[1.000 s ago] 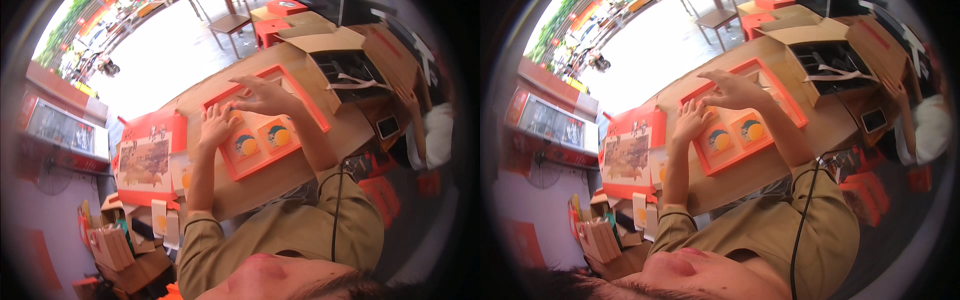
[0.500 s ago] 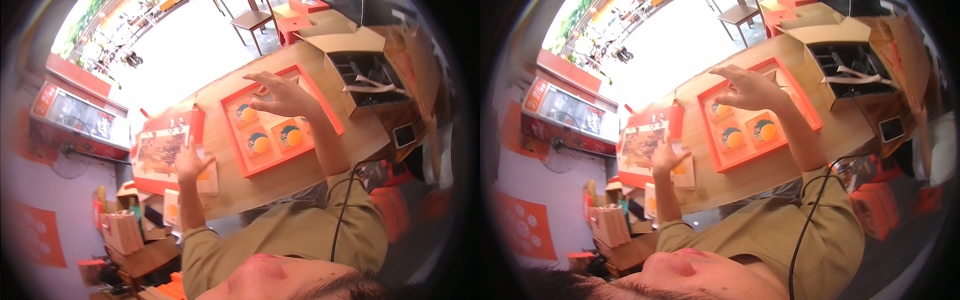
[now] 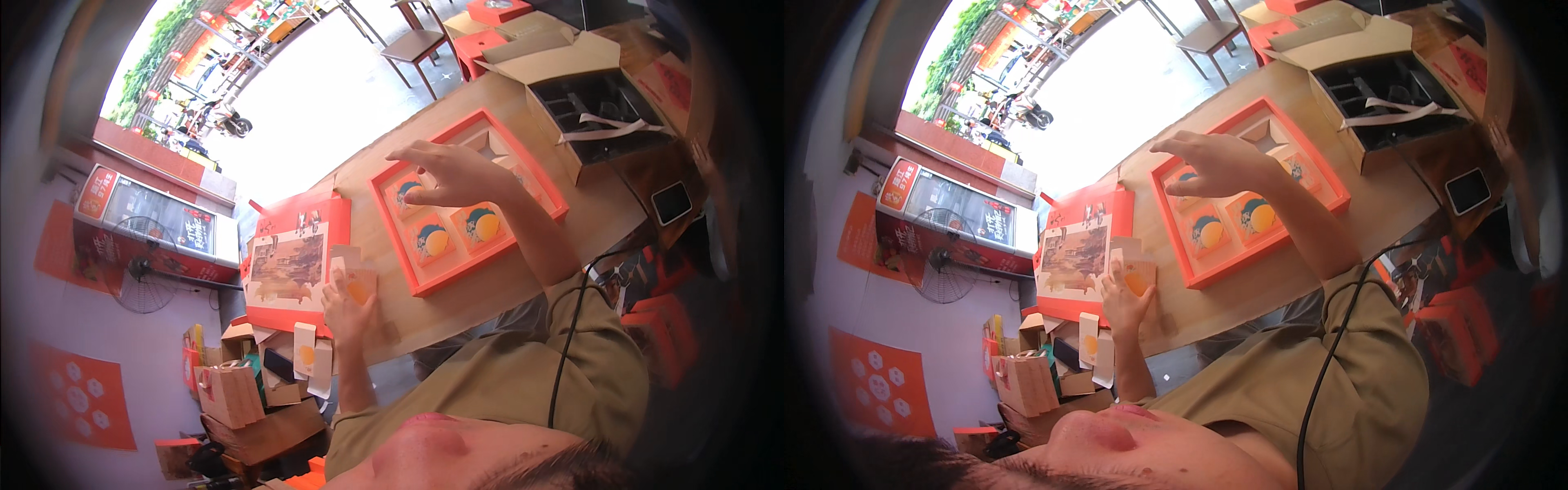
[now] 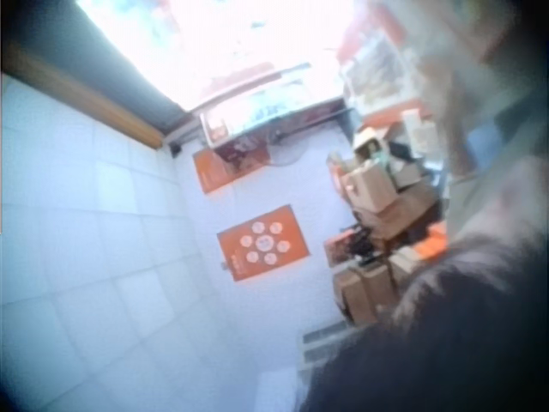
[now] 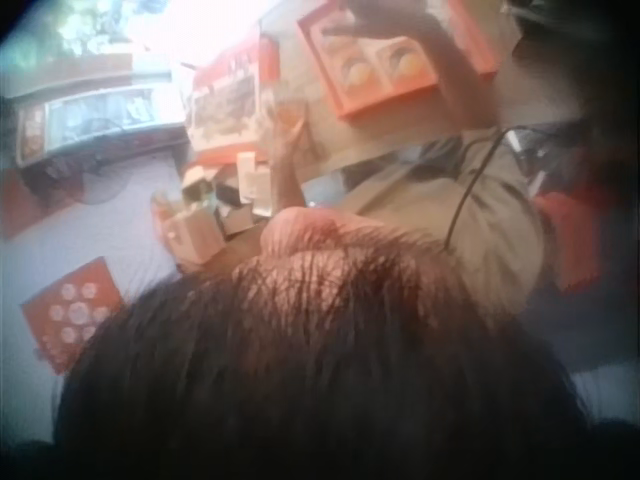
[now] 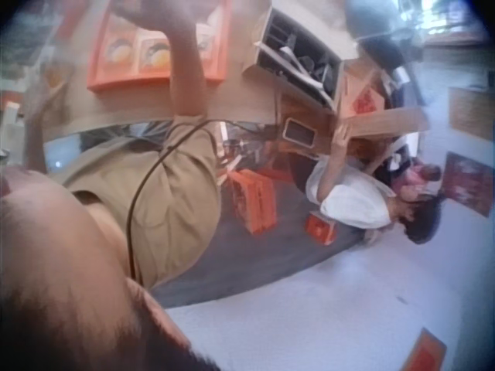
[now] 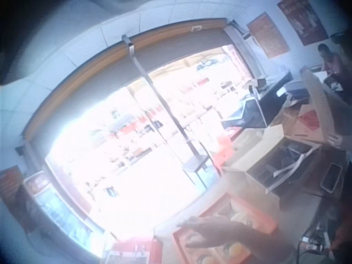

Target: The person places small square items into a red tray with six compartments. They handle the items one by one, placing them into the slots. Finally, they pick up a large red box lid and hold it over the tray.

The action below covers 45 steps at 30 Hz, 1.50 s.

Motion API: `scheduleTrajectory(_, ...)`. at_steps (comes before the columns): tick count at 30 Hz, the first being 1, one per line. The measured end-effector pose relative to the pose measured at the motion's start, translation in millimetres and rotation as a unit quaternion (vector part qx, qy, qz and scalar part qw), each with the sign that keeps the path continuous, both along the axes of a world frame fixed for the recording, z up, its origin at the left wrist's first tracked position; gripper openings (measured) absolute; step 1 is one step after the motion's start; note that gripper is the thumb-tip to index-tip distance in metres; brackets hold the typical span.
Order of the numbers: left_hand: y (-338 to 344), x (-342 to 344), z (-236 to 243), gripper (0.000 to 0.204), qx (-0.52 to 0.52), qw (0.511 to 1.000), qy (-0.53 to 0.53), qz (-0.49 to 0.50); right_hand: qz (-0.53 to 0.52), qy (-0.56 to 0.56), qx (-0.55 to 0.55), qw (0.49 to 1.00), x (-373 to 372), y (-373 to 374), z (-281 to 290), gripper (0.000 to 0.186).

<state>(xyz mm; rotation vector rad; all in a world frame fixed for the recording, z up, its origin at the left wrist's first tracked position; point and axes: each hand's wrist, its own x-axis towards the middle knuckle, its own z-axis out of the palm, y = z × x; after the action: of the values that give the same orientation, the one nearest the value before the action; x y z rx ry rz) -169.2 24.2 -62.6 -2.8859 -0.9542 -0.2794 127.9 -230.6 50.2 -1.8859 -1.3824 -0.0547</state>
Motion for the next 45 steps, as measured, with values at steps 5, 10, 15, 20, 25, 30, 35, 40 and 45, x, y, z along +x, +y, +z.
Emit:
scheduleTrajectory(5,0.2,-0.9,21.5,0.099,-0.069,0.995,-0.043,-0.055,0.011,0.017,-0.024,0.999,-4.0,-3.5,8.8,0.073)
scheduleTrajectory(10,-9.8,21.7,84.2,0.091,-0.071,0.958,-0.226,-0.159,0.035,-0.014,0.012,0.999,-0.7,1.2,0.6,0.073)
scheduleTrajectory(15,-29.8,73.4,102.2,0.092,-0.293,0.791,-0.4,-0.36,0.193,0.059,0.117,0.972,-33.4,11.6,17.4,0.076)
scheduleTrajectory(20,-66.1,117.2,115.8,0.081,-0.322,0.718,-0.419,-0.452,0.198,0.104,0.25,0.942,-50.9,7.4,22.6,0.061)
scheduleTrajectory(25,-60.8,135.7,132.7,0.061,-0.112,0.787,-0.4,-0.457,0.159,0.15,0.222,0.95,-43.8,1.3,22.3,0.052)
scheduleTrajectory(30,-58.6,138.0,120.7,0.059,-0.046,0.714,-0.506,-0.481,0.128,0.115,0.202,0.964,-32.2,17.1,6.9,0.049)
scheduleTrajectory(35,-43.9,144.7,125.0,0.043,-0.073,0.582,-0.58,-0.565,0.106,0.046,0.188,0.975,-25.8,26.8,0.9,0.063)
scheduleTrajectory(40,-44.1,124.1,138.2,0.01,-0.141,0.694,-0.505,-0.492,0.1,0.088,0.206,0.969,-30.1,30.8,-7.8,0.08)
scheduleTrajectory(45,-32.9,120.0,134.6,0.026,-0.248,0.701,-0.476,-0.47,0.107,0.062,0.186,0.975,-41.8,31.8,3.7,0.091)
